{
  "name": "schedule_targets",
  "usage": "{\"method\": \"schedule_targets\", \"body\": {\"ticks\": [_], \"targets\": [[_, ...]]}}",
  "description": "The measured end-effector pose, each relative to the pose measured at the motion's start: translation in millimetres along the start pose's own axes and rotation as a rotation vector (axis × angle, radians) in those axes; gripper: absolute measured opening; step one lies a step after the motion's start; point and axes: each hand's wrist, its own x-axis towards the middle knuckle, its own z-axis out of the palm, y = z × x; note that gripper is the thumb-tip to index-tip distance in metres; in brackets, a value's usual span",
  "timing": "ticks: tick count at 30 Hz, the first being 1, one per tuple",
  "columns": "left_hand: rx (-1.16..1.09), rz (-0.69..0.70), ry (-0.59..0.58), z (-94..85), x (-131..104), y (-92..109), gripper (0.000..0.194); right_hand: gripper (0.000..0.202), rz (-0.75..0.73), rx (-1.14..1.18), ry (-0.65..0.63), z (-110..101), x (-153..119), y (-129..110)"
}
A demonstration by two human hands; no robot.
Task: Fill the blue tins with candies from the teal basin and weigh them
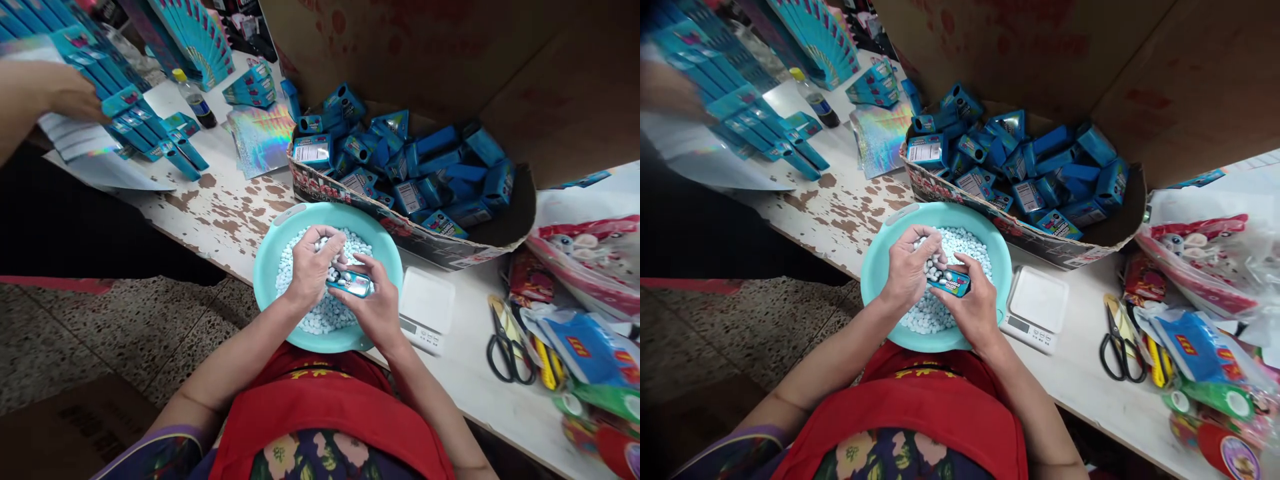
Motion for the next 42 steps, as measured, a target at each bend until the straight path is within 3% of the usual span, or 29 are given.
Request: {"method": "schedule_targets", "body": {"ticks": [8,16,23,31,34,37,38,40,42], "targets": [[0.015,0.034,-0.1,2.2,-2.5,0.1,0.04,0.062,-0.016,0.03,-0.006,-5.8,-1.9,-3.5],[-0.027,0.041,-0.155,2.6,-5.1,4.8,0.041,0.054,0.005,0.1,0.024,-9.3,-2.9,1.9],[-0.113,-0.002,0.039,-16.7,1.7,9.6,0.04,0.055,0.055,0.233,0.07,-5.1,-0.7,14.1],[-0.103,-0.003,0.094,-21.3,-4.1,1.2,0.042,0.056,0.043,0.327,0.097,-8.8,-2.8,5.0],[0.293,0.052,0.058,-41.4,-4.8,-6.2,0.042,0.055,0.015,0.352,0.187,-35.8,-15.8,2.1],[1.124,0.187,-0.265,-71.5,-1.0,-20.5,0.026,0.05,-0.018,0.212,0.451,-77.5,-30.0,14.2],[1.307,0.213,-0.336,-80.2,0.6,-26.2,0.029,0.048,-0.017,0.132,0.546,-91.0,-33.1,22.6],[1.524,0.235,-0.434,-91.8,2.8,-36.6,0.043,0.045,0.006,-0.005,0.677,-112.4,-35.3,44.3],[1.595,0.268,-0.502,-95.3,3.5,-43.9,0.05,0.043,0.049,-0.06,0.715,-122.9,-33.3,68.3]]}}
